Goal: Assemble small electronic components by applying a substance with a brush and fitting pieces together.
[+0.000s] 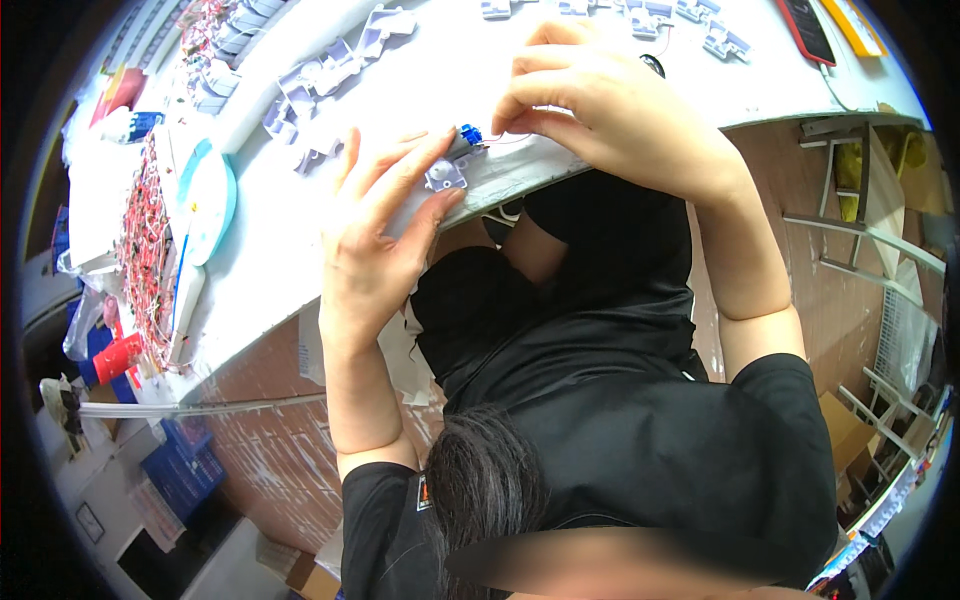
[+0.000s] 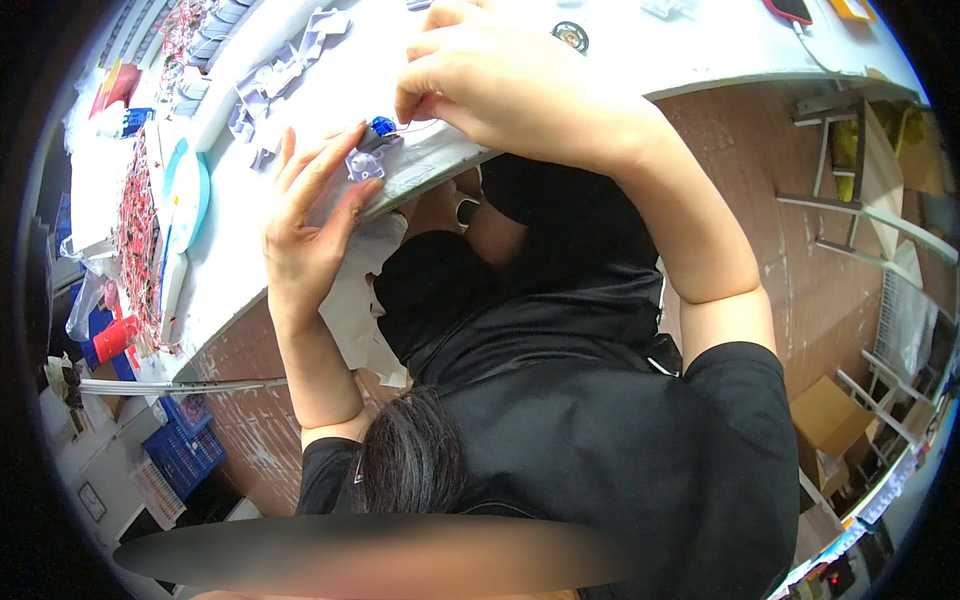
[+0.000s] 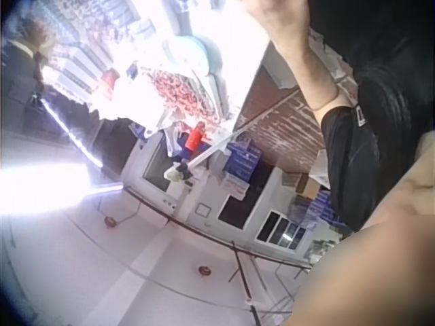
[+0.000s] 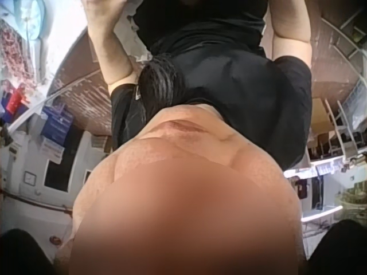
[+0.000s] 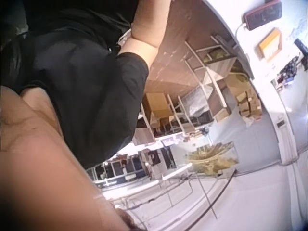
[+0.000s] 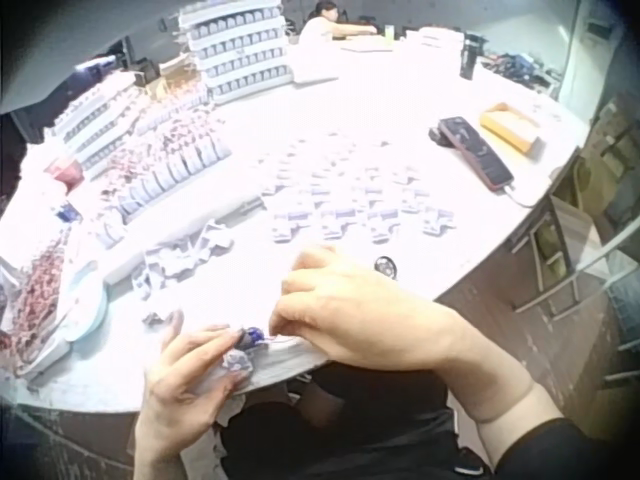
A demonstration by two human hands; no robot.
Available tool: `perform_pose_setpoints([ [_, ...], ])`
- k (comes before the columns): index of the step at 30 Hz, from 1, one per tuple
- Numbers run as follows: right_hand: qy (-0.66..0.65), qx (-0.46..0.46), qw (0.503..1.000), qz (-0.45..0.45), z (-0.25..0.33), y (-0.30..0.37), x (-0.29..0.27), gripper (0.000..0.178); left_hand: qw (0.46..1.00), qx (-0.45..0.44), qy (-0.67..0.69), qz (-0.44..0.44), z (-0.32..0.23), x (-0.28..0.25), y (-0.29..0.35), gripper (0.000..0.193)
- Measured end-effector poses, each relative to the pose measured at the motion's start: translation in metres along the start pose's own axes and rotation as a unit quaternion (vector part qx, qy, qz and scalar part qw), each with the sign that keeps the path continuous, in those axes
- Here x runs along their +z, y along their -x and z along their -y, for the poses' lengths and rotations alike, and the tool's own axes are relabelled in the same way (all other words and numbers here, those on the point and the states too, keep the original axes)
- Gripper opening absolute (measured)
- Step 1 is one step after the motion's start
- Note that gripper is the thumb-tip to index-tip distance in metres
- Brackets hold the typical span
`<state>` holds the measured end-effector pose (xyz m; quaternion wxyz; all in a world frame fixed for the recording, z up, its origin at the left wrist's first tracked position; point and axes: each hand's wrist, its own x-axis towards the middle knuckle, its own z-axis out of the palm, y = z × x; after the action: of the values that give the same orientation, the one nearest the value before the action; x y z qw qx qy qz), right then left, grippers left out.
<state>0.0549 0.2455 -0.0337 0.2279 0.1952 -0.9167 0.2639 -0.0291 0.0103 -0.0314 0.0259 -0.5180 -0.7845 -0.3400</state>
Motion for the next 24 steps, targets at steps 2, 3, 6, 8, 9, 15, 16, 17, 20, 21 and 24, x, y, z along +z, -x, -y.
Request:
perform_pose_setpoints([
  [2, 0.020, 0.013, 1.000, -0.013, 0.004, -0.004, -0.002, 0.011, 1.000, 0.007, -0.002, 0.001, -0.004, -0.003, -0.004, 0.047],
  [3, 0.035, 0.008, 0.999, -0.004, 0.009, -0.007, -0.006, 0.011, 1.000, 0.002, -0.004, 0.005, -0.007, -0.003, -0.006, 0.049],
  [6, 0.080, -0.011, 0.997, -0.001, 0.014, -0.010, -0.010, 0.011, 1.000, -0.004, -0.012, 0.010, -0.012, -0.003, -0.010, 0.052],
  [8, 0.109, -0.026, 0.994, -0.008, 0.014, -0.011, -0.010, 0.012, 1.000, -0.004, -0.021, 0.010, -0.014, -0.005, -0.011, 0.054],
  [9, 0.105, -0.025, 0.994, -0.013, 0.013, -0.008, -0.007, 0.012, 1.000, 0.002, -0.025, 0.013, -0.014, -0.005, -0.011, 0.053],
  [15, 0.116, -0.026, 0.993, -0.001, 0.012, -0.003, -0.008, 0.012, 0.999, 0.002, -0.030, 0.031, -0.014, -0.006, -0.010, 0.050],
  [16, 0.112, -0.020, 0.994, 0.007, 0.012, -0.001, -0.008, 0.012, 0.999, -0.009, -0.031, 0.042, -0.015, -0.006, -0.010, 0.049],
  [17, 0.112, -0.021, 0.993, 0.008, 0.012, 0.001, -0.008, 0.012, 0.999, -0.009, -0.030, 0.041, -0.015, -0.005, -0.011, 0.049],
  [20, 0.106, -0.006, 0.993, 0.048, 0.013, 0.004, -0.007, 0.012, 0.999, 0.021, -0.041, 0.029, -0.012, -0.004, -0.010, 0.049],
  [21, 0.106, -0.008, 0.994, 0.037, 0.014, 0.004, -0.008, 0.013, 0.998, 0.021, -0.050, 0.034, -0.012, -0.005, -0.009, 0.049],
  [24, 0.092, 0.004, 0.996, 0.000, 0.019, 0.000, -0.010, 0.017, 0.998, 0.020, -0.055, 0.036, -0.013, -0.005, -0.008, 0.050],
])
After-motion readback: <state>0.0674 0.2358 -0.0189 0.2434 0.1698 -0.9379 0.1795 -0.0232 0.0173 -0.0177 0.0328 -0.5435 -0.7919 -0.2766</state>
